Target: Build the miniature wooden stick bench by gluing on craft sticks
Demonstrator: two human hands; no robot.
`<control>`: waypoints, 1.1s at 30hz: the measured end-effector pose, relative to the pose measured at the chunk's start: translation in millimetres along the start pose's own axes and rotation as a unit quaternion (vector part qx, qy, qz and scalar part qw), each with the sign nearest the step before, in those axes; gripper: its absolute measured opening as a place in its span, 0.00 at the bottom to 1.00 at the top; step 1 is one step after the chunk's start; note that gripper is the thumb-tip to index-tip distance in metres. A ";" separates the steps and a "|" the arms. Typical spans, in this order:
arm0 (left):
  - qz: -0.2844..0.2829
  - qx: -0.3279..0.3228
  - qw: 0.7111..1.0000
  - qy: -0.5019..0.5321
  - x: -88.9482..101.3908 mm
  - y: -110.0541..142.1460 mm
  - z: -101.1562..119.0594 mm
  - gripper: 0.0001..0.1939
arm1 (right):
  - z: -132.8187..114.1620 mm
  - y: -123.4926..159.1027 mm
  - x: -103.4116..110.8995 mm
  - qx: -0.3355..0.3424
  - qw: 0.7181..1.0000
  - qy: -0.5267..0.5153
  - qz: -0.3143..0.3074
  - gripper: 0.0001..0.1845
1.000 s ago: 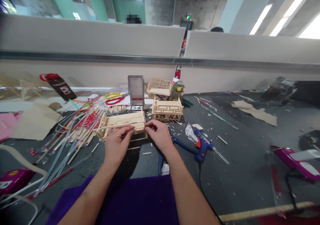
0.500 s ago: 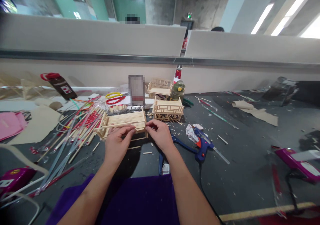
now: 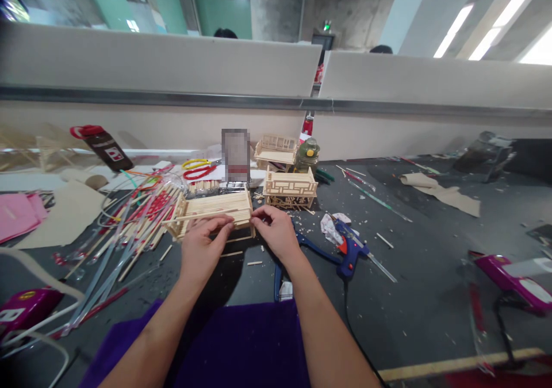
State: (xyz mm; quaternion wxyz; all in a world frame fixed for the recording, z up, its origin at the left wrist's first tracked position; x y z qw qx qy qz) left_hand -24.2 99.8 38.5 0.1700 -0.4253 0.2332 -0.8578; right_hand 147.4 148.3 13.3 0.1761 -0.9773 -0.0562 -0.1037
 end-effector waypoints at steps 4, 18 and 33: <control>-0.001 0.000 1.000 0.000 -0.1 -0.5 0.5 0.05 | -0.2 0.0 0.2 0.001 1.000 0.001 0.001 0.05; -0.002 -0.002 1.000 -0.013 0.7 1.3 2.6 0.06 | -0.4 -0.8 1.3 0.001 1.000 -0.009 -0.014 0.07; -0.008 0.005 1.000 -0.014 0.5 0.3 4.1 0.07 | 2.6 -2.7 8.7 -0.003 1.000 -0.008 0.005 0.09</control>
Point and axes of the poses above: each hand's wrist, its own y-axis away from the middle knuckle, its own x-axis out of the back of the hand, z = x × y, the point moved 7 cm from there along -y, towards the middle knuckle, and after that the axes turned 6 degrees about -y, right-handed, at the moved point
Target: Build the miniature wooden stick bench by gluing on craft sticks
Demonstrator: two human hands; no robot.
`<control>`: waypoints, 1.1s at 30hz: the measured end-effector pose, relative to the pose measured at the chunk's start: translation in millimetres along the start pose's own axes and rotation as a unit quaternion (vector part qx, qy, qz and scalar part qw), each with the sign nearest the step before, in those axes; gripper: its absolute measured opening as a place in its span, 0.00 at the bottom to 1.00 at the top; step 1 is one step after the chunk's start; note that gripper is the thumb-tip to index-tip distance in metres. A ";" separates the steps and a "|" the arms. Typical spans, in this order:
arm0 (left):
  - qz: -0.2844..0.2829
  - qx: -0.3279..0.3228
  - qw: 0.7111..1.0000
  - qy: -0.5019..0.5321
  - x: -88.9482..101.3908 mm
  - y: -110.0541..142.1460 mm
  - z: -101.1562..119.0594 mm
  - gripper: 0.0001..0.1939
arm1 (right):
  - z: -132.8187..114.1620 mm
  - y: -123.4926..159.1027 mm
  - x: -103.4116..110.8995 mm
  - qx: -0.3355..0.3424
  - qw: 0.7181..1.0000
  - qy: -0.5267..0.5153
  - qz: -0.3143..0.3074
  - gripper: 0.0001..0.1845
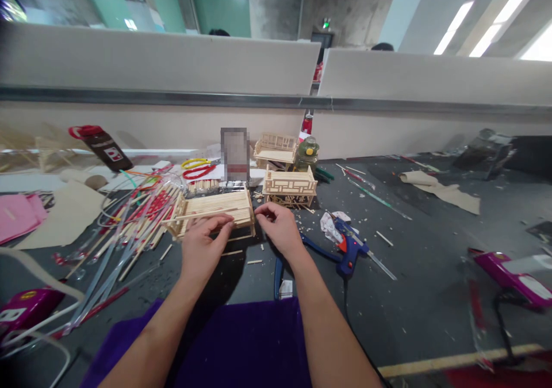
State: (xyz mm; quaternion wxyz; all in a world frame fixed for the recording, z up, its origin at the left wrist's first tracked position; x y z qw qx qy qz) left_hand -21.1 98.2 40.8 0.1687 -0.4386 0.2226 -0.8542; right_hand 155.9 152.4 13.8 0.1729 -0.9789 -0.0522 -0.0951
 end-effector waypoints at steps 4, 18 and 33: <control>-0.003 0.001 1.000 0.001 0.1 0.0 0.5 0.07 | -0.5 -0.3 3.2 -0.005 1.000 0.002 0.001 0.09; -0.004 0.006 1.000 0.002 1.0 -0.5 0.6 0.06 | -3.7 8.0 -5.9 -0.028 0.983 0.117 -0.137 0.06; -0.006 0.009 1.000 0.003 0.5 0.4 -0.2 0.06 | -6.0 34.6 -39.7 -0.013 0.864 0.399 -0.307 0.07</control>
Point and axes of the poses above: each hand's wrist, its own y-axis away from the middle knuckle, its own x-axis out of the back of the hand, z = x × y, the point moved 7 cm from there along -y, towards the middle knuckle, and after that the axes turned 6 degrees about -y, right-handed, at the moved point
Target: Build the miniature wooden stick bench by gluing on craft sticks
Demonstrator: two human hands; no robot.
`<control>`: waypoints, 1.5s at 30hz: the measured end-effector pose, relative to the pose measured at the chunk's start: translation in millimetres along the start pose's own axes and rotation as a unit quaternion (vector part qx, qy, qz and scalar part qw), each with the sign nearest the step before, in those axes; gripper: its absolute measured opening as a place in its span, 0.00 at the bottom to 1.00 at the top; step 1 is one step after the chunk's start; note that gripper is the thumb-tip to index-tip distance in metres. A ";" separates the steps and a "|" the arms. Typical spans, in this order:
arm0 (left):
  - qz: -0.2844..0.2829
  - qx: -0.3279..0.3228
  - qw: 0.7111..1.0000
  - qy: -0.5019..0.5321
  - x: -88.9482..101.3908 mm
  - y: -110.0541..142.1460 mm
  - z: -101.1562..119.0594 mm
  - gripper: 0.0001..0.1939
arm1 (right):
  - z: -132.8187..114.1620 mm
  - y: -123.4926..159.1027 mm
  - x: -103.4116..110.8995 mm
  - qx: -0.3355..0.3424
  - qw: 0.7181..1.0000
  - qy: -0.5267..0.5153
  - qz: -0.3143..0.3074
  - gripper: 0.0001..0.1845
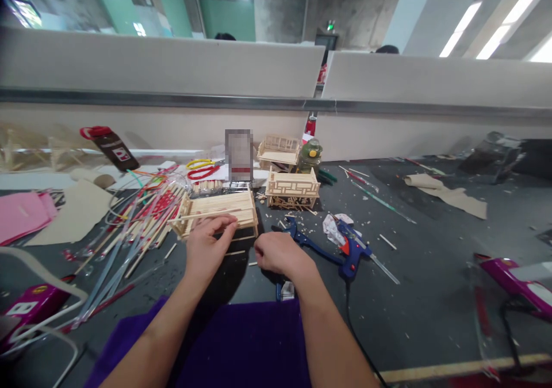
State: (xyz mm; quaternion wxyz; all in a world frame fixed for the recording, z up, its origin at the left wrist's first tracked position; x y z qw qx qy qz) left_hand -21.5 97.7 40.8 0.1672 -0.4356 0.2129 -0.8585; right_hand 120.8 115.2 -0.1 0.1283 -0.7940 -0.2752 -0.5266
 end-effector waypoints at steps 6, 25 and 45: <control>0.000 -0.001 1.000 0.004 -0.1 -0.1 0.3 0.06 | 2.2 2.8 6.6 -0.006 0.999 -0.050 -0.012 0.06; -0.060 -0.047 0.997 0.006 -1.1 0.1 6.4 0.06 | 23.8 8.2 48.7 0.025 0.848 -0.501 0.169 0.13; -0.040 -0.089 0.994 0.057 2.1 1.1 16.5 0.03 | 11.3 -6.3 17.4 -0.069 0.719 -0.678 0.134 0.25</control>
Point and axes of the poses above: each hand's wrist, its own y-axis away from the middle knuckle, its own x-axis out of the back of the hand, z = x × y, the point moved 7 cm from there along -y, towards the middle knuckle, and after that the axes turned 6 degrees about -y, right-handed, at the moved point
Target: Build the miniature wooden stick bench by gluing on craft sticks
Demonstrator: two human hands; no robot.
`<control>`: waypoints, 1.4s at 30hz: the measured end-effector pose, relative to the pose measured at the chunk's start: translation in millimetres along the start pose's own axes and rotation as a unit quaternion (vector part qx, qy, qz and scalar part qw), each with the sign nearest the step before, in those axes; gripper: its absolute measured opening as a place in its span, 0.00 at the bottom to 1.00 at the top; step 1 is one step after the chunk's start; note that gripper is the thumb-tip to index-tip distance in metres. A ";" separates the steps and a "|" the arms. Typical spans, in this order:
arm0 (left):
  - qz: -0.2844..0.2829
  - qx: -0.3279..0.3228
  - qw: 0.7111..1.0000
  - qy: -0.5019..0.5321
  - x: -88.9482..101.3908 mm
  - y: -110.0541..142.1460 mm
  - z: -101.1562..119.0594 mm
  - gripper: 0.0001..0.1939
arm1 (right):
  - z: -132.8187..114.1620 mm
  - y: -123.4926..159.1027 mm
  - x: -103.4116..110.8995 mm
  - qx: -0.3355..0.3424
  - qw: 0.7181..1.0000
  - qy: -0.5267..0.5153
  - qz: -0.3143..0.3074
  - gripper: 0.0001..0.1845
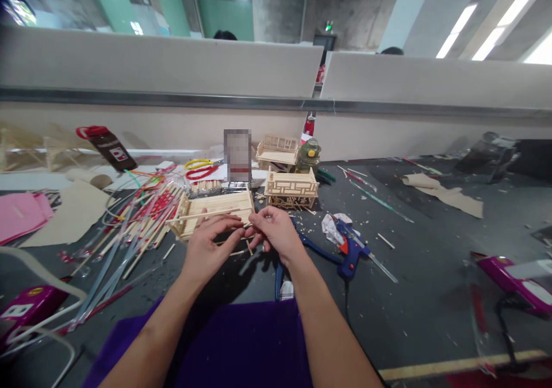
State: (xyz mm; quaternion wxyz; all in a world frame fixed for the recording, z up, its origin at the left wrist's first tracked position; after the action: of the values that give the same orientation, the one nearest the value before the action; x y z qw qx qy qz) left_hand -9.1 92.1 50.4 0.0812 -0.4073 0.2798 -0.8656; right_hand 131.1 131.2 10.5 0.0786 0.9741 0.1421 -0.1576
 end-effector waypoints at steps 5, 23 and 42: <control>0.004 0.009 1.000 0.026 -2.5 -0.9 -5.2 0.05 | 1.2 -0.7 -0.5 0.001 1.000 0.000 0.012 0.24; 0.043 0.062 0.997 -0.001 -2.4 1.5 -19.8 0.06 | -9.8 -7.0 25.9 0.138 0.976 0.106 0.127 0.12; 0.041 0.051 0.996 -0.059 -7.0 -1.1 -13.1 0.06 | -11.7 -9.5 17.5 0.197 0.960 0.172 0.099 0.07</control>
State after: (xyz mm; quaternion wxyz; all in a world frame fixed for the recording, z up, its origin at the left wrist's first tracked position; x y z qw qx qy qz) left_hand -14.2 101.1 39.7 0.1539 -0.4413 0.2463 -0.8491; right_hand 147.4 147.0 14.7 -0.1249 0.9919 0.0228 -0.0040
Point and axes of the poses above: each hand's wrist, its own y-axis away from the middle knuckle, its own x-axis out of the back of the hand, z = x × y, the point moved 7 cm from there along -y, towards the middle knuckle, and after that the axes turned 6 degrees about -y, right-handed, at the moved point
